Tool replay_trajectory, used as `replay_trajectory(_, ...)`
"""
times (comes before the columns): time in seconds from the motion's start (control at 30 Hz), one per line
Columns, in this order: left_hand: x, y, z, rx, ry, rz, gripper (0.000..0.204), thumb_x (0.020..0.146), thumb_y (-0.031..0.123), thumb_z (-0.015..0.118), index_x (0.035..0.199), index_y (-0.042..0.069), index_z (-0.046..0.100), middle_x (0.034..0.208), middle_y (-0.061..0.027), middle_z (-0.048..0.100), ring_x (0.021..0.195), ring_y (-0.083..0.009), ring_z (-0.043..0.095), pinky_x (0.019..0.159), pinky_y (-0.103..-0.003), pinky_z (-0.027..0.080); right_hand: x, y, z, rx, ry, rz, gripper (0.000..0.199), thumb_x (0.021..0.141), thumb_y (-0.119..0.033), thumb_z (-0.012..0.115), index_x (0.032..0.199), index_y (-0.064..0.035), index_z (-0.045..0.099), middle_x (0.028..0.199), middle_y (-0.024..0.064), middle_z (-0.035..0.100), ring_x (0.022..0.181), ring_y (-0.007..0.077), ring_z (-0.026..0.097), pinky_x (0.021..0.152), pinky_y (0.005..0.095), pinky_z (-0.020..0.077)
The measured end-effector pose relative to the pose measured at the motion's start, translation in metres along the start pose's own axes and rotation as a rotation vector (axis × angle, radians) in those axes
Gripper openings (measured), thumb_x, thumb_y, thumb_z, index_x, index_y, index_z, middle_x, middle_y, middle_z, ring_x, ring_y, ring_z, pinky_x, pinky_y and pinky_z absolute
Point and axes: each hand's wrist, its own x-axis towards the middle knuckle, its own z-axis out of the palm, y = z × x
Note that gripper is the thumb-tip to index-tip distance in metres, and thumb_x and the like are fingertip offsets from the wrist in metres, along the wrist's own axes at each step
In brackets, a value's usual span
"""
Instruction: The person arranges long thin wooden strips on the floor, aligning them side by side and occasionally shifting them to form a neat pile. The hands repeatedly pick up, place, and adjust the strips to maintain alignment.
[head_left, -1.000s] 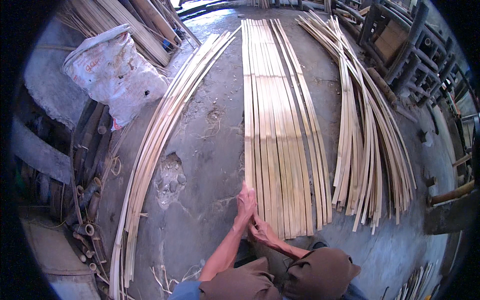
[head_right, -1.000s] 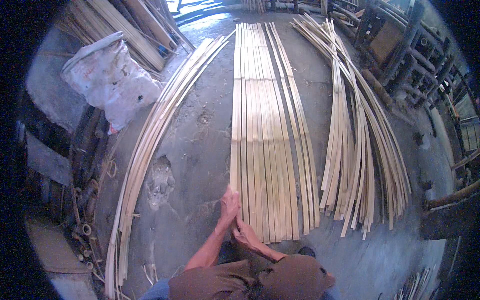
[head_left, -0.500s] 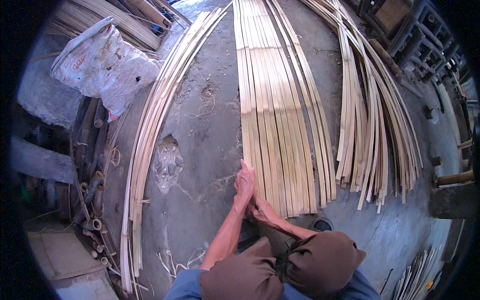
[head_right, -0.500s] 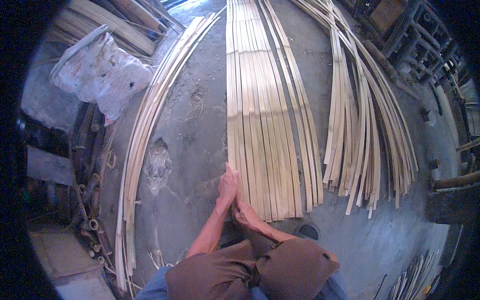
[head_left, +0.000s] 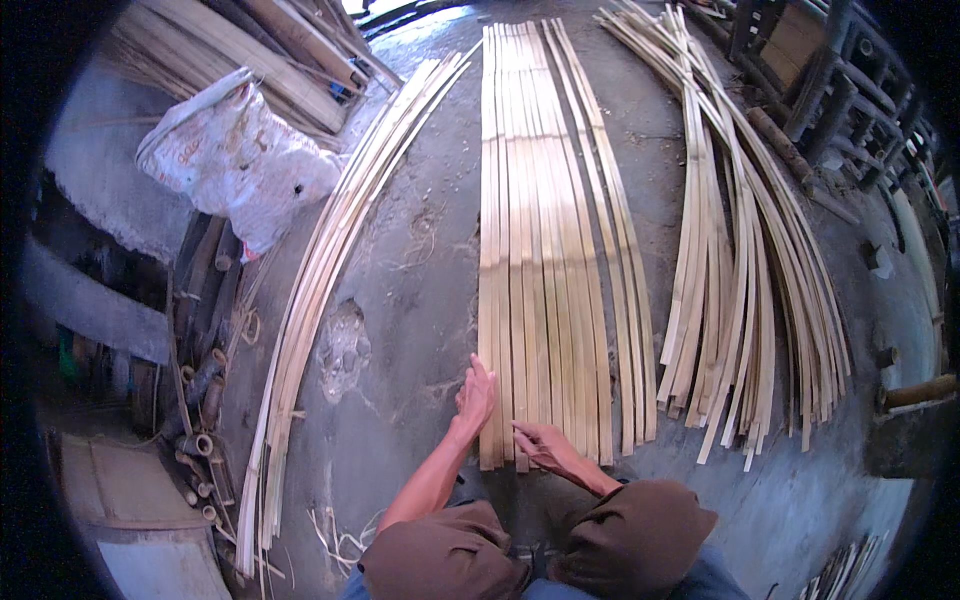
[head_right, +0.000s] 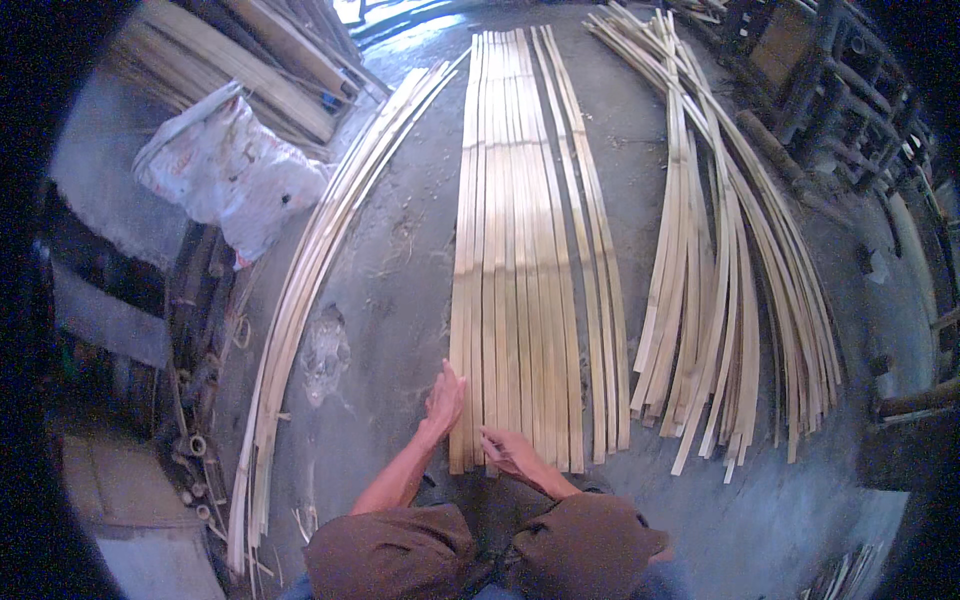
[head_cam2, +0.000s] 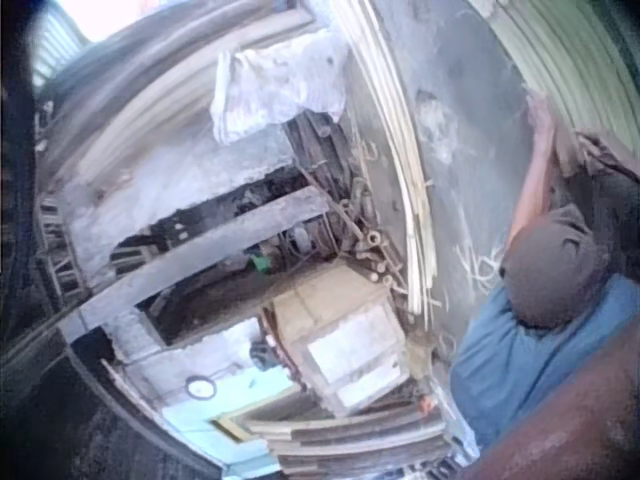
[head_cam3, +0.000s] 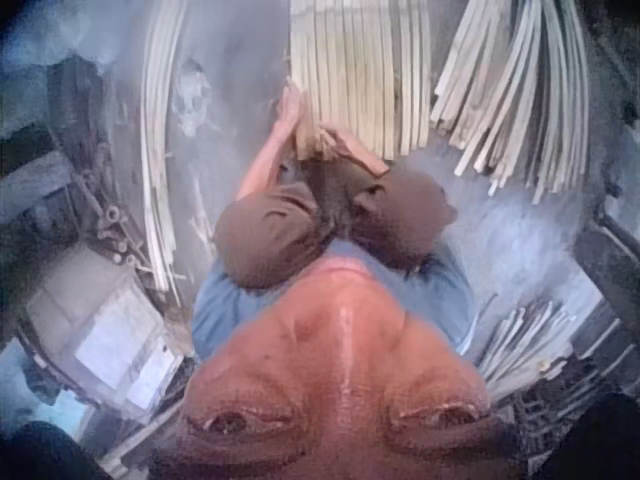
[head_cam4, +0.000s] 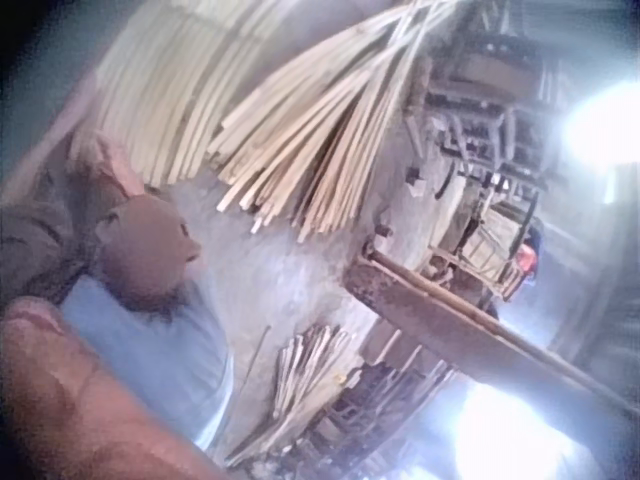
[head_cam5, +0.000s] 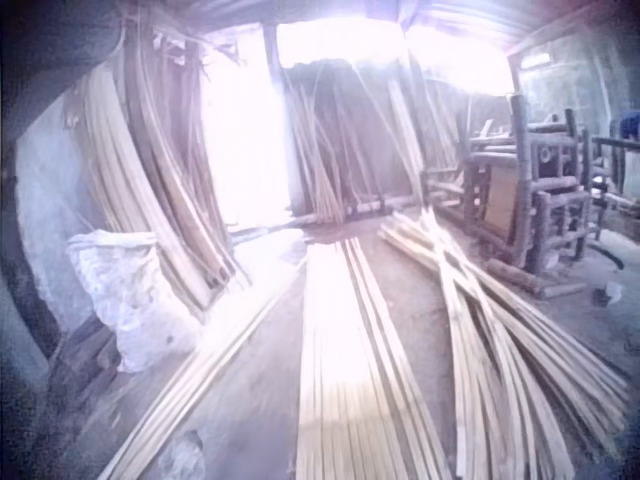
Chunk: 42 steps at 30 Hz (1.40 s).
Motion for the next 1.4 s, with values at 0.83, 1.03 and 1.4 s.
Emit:
replay_trajectory(0.83,-0.015,-0.012,-0.006,-0.054,0.153,0.099,0.058,0.097,0.031,0.056,0.149,0.009,0.043,0.109,-0.0163,0.05,0.097,-0.0337,0.061,0.079,-0.049,0.051,-0.105,-0.016,-0.107,-0.899,0.965,0.17,0.041,0.091,-0.017,0.065,0.129,-0.0045,0.056,0.109,0.022,0.055,0.101,0.0419,0.057,0.086,0.0481,0.0484)
replay_trajectory(1.03,-0.022,-0.016,-0.005,-0.038,0.224,0.124,0.063,0.096,0.035,0.056,0.149,0.004,0.041,0.112,-0.0184,0.051,0.1,-0.036,0.06,0.08,-0.048,0.051,-0.101,-0.018,-0.108,-0.887,0.932,0.2,0.038,0.089,-0.016,0.067,0.125,-0.0057,0.056,0.112,0.0215,0.054,0.103,0.0423,0.059,0.084,0.0506,0.051)
replay_trajectory(1.4,-0.022,-0.016,0.001,-0.021,0.249,0.152,0.065,0.095,0.033,0.058,0.146,-0.002,0.039,0.113,-0.0195,0.049,0.1,-0.0364,0.059,0.081,-0.048,0.05,-0.111,0.005,-0.129,-0.893,1.0,0.292,0.05,0.089,-0.01,0.059,0.138,-0.0062,0.051,0.111,0.0219,0.057,0.097,0.0392,0.061,0.085,0.0473,0.051)
